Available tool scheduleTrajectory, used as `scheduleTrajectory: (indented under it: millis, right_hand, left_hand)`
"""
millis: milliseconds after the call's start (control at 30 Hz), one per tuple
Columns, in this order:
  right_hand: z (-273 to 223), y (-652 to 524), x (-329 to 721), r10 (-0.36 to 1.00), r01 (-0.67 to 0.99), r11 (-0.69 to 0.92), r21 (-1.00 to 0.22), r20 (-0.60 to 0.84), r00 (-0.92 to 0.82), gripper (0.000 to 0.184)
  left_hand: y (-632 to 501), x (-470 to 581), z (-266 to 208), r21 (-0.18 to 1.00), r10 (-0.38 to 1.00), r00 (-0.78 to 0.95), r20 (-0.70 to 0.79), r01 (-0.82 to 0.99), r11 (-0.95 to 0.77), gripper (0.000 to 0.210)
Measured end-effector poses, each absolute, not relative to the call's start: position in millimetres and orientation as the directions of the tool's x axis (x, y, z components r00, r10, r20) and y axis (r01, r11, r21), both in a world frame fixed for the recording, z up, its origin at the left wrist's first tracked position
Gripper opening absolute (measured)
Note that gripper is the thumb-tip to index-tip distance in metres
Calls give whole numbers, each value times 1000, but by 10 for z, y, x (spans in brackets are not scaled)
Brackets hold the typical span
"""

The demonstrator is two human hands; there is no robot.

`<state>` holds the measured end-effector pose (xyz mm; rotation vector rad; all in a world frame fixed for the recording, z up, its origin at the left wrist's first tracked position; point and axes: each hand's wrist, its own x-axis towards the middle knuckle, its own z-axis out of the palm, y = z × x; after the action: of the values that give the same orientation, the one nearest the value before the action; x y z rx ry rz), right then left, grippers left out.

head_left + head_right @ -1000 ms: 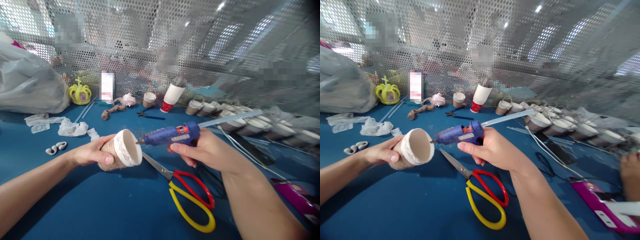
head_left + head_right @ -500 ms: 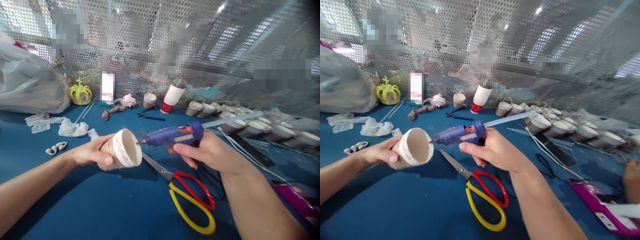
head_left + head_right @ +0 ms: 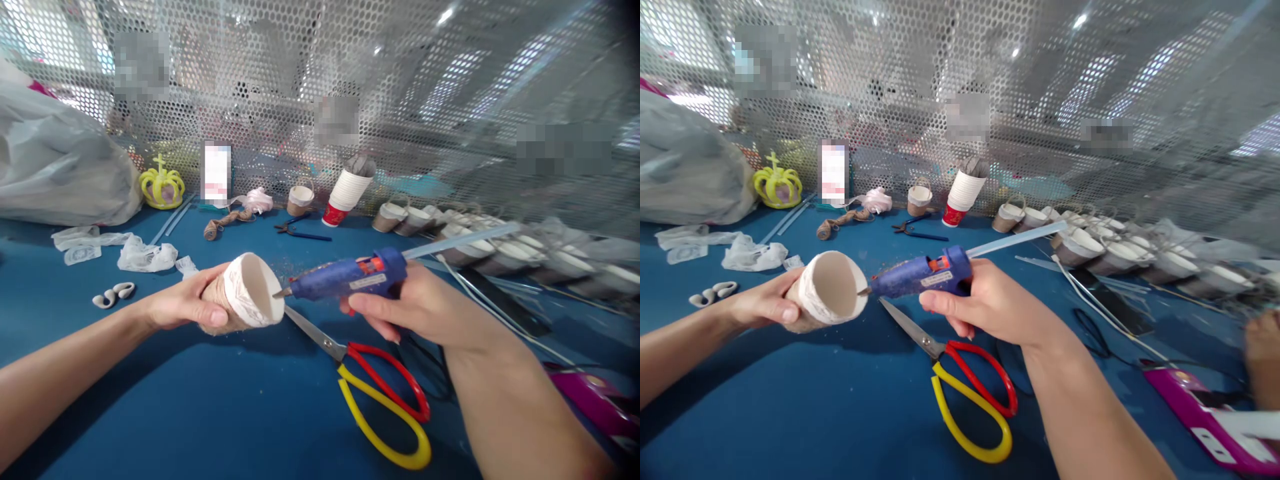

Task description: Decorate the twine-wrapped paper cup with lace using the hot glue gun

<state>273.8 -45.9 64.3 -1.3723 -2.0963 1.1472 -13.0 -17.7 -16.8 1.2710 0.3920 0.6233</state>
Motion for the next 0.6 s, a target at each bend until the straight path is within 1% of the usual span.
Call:
scheduleTrajectory:
  millis: [100, 200, 333, 467, 600]
  right_hand:
    - [643, -459, 2744, 908, 557, 196, -807, -65, -414, 35]
    - [654, -462, 2744, 890, 589, 179, -788, -125, -438, 37]
    - [674, -468, 2731, 906, 568, 190, -801, -80, -416, 34]
    - [664, -480, 2721, 904, 572, 172, -802, -102, -414, 36]
    - [623, -474, 2713, 915, 486, 204, -850, -10, -403, 33]
  left_hand:
    - [-177, -122, -170, 961, 652, 755, 75, -229, 155, 68]
    - [-181, -116, -171, 959, 647, 759, 69, -230, 168, 66]
    - [-188, -119, -180, 952, 643, 761, 88, -253, 170, 64]
    - [-199, -117, -207, 947, 602, 795, 78, -247, 205, 62]
    - [-228, -104, -247, 934, 571, 820, 37, -232, 273, 64]
